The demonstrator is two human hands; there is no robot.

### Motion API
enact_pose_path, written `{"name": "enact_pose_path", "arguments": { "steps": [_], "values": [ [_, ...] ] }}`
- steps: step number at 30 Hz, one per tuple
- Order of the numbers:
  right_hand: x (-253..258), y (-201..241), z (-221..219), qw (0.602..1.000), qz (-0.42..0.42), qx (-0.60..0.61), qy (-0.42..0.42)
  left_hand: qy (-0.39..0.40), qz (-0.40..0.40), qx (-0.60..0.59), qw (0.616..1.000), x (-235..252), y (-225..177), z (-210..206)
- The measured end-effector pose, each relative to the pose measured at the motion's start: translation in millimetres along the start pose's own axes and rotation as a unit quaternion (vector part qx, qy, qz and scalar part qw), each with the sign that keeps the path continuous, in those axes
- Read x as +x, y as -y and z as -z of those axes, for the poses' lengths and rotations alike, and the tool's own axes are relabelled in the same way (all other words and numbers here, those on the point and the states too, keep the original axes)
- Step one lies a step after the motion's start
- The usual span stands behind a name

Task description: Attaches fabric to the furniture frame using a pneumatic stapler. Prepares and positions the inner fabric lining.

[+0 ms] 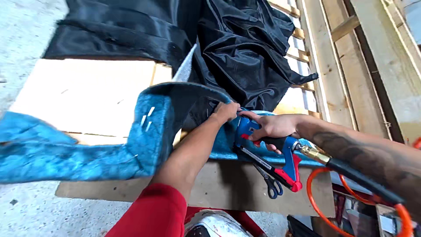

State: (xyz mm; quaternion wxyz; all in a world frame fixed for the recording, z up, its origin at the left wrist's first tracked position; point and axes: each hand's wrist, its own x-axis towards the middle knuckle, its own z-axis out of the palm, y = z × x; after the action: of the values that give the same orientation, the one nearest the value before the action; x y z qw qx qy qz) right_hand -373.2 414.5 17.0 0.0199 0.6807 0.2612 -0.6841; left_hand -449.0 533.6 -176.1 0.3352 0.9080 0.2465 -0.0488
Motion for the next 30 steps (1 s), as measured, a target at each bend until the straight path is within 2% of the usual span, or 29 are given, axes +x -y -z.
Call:
{"name": "enact_pose_path", "arguments": {
  "steps": [2,4,5,7,9,10,12,15,17,20,23,26,27,29,30],
  "values": [
    [1.1,0.5,-6.5,1.000,0.004,0.010,-0.010,0.018,0.029,-0.154,0.988,-3.7,8.8,8.9],
    [-7.3,1.4,-4.7,0.999,0.029,0.020,-0.009,0.008,0.076,-0.288,0.955,-29.6,11.7,35.4],
    [-14.9,0.9,-2.4,0.999,0.040,0.024,-0.009,0.023,0.089,-0.289,0.953,-50.7,10.2,50.3],
    [-31.8,-0.1,3.3,0.998,0.055,0.035,-0.027,0.108,0.118,-0.178,0.971,-95.2,1.2,69.9],
    [-41.7,3.5,8.4,0.998,0.035,0.043,-0.038,0.191,0.169,-0.062,0.965,-131.5,-13.7,70.1],
    [-38.5,0.6,13.1,0.998,0.039,0.048,-0.028,0.201,0.194,-0.030,0.960,-144.8,-17.6,67.5],
    [-22.3,-8.9,19.8,0.996,0.053,0.066,0.003,0.148,0.231,-0.005,0.962,-163.5,-18.9,64.8],
    [3.9,-13.5,18.0,0.992,0.081,0.078,0.050,0.024,0.232,-0.030,0.972,-170.7,-14.1,58.4],
    [11.1,-1.2,15.6,0.992,0.071,0.063,0.080,-0.009,0.241,-0.020,0.970,-167.9,-9.2,47.9],
    [3.6,14.4,-1.5,0.992,0.009,0.094,0.080,0.004,0.264,-0.027,0.964,-165.2,-4.2,38.6],
    [-0.5,27.3,-11.8,0.989,-0.013,0.120,0.090,0.049,0.306,-0.036,0.950,-154.5,0.3,37.4],
    [3.2,38.6,-17.5,0.996,0.025,0.054,0.062,0.074,0.351,-0.033,0.933,-143.1,10.1,35.6],
    [20.6,37.3,-8.8,0.993,0.057,0.029,0.098,0.067,0.359,-0.047,0.930,-142.9,11.2,36.7],
    [39.2,34.9,-8.6,0.990,0.081,0.024,0.110,-0.007,0.353,-0.086,0.932,-149.7,8.6,37.3],
    [42.7,34.4,-13.0,0.991,0.085,0.031,0.103,-0.099,0.333,-0.109,0.931,-158.1,2.5,36.5]
  ]
}}
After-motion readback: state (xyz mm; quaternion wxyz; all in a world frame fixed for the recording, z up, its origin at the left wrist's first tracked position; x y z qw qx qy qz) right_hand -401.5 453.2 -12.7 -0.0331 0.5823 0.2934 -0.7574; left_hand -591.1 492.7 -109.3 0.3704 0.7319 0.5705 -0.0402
